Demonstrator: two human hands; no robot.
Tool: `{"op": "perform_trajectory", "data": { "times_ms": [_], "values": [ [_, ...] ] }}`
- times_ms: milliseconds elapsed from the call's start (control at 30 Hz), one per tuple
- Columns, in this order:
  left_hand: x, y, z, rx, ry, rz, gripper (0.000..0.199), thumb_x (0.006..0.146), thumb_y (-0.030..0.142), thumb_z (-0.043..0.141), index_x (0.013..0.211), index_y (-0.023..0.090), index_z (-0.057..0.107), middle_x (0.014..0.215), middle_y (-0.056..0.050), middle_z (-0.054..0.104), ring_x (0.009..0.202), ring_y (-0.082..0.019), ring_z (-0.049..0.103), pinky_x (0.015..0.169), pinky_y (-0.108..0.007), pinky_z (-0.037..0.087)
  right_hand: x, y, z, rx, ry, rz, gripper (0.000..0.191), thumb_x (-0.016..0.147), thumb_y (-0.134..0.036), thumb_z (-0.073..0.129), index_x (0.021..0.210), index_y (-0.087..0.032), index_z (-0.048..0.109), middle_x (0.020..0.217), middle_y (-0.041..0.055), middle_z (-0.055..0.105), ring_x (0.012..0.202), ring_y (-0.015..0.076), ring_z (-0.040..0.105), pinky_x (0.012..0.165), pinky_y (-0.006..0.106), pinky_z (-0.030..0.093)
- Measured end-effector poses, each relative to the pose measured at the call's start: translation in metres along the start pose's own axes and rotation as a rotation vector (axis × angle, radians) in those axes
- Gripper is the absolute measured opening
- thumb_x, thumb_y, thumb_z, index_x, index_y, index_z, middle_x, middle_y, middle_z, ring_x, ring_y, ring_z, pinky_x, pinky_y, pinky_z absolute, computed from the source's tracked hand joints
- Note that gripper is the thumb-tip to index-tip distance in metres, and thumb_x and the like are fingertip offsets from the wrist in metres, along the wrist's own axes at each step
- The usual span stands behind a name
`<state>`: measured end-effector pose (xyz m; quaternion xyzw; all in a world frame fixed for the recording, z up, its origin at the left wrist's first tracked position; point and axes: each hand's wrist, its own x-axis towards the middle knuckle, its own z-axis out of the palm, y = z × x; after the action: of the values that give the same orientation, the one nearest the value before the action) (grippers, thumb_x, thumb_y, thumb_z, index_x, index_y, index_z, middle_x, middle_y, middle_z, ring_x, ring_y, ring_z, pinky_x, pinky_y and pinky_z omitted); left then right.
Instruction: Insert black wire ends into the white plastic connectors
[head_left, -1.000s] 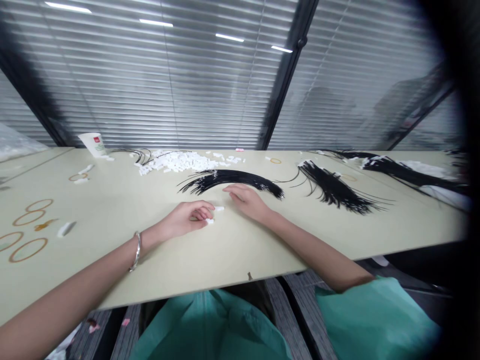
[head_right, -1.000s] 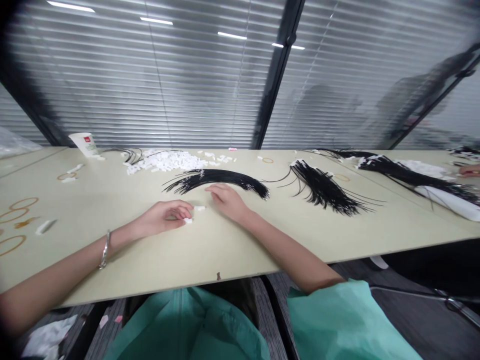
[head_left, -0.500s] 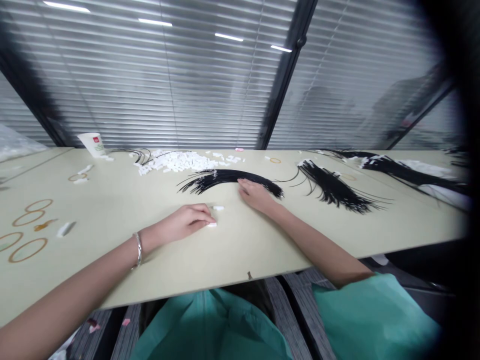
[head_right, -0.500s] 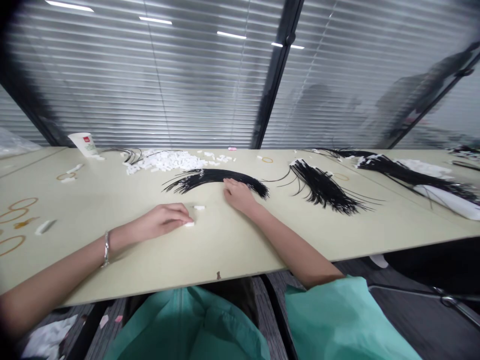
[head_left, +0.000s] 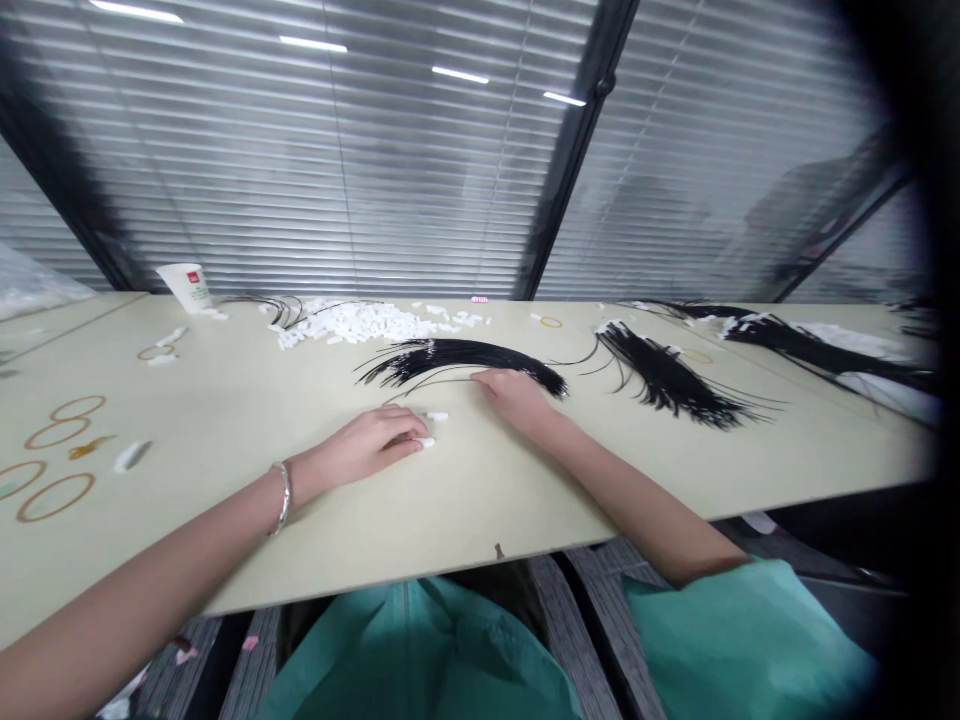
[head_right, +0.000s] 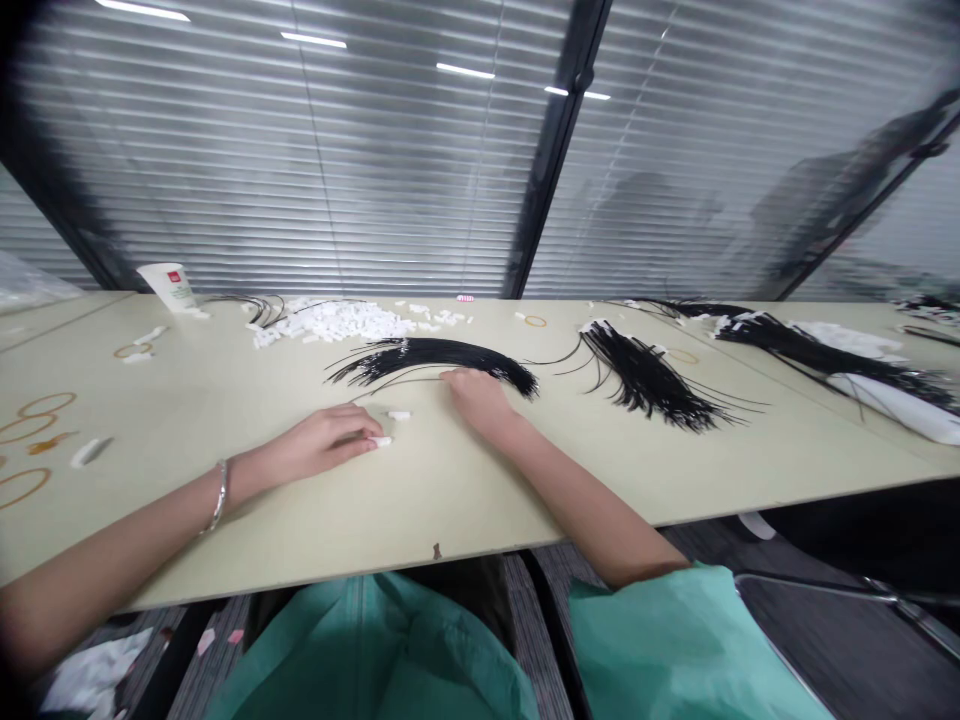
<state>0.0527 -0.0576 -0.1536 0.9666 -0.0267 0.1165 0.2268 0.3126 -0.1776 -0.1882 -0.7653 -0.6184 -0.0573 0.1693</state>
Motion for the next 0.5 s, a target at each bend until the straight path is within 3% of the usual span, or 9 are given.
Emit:
{"op": "perform_trajectory", "data": {
  "times_ms": [167,267,400,500],
  "values": [
    [0.001,0.004,-0.002,-0.042,-0.014,0.000,0.025,0.088,0.037,0.043,0.094,0.019,0.060,0.093,-0.003,0.058,0.089,-0.011,0.052,0.082,-0.023,0.040,0.000,0.014,-0.012,0.049,0.052,0.079,0.012,0.085,-0.009,0.051,0.088,-0.011,0.062,0.095,0.0121,0.053,0.099,0.0225,0.047,0.093,0.030,0.036],
    [0.000,0.004,-0.001,-0.078,-0.013,-0.002,0.024,0.088,0.036,0.044,0.092,0.017,0.059,0.093,-0.004,0.057,0.088,-0.011,0.052,0.081,-0.022,0.041,-0.001,0.023,-0.015,0.067,0.058,0.097,0.012,0.084,-0.007,0.049,0.077,-0.010,0.057,0.086,0.0122,0.052,0.093,0.0215,0.047,0.089,0.029,0.037],
    [0.001,0.004,0.000,-0.089,-0.002,-0.014,0.026,0.085,0.039,0.048,0.096,0.018,0.059,0.099,-0.004,0.055,0.094,-0.012,0.052,0.085,-0.023,0.042,0.000,0.026,-0.015,0.110,0.100,0.097,0.011,0.085,-0.009,0.048,0.075,-0.009,0.052,0.083,0.0128,0.050,0.090,0.0209,0.047,0.086,0.028,0.037],
    [0.001,0.010,-0.007,-0.047,0.077,-0.001,0.027,0.084,0.038,0.051,0.102,0.018,0.058,0.106,-0.006,0.053,0.100,-0.013,0.051,0.090,-0.024,0.042,0.004,0.025,-0.019,0.135,0.174,0.112,0.010,0.089,-0.013,0.044,0.084,-0.009,0.052,0.084,0.0125,0.050,0.089,0.0207,0.046,0.085,0.028,0.037]
  ]
}}
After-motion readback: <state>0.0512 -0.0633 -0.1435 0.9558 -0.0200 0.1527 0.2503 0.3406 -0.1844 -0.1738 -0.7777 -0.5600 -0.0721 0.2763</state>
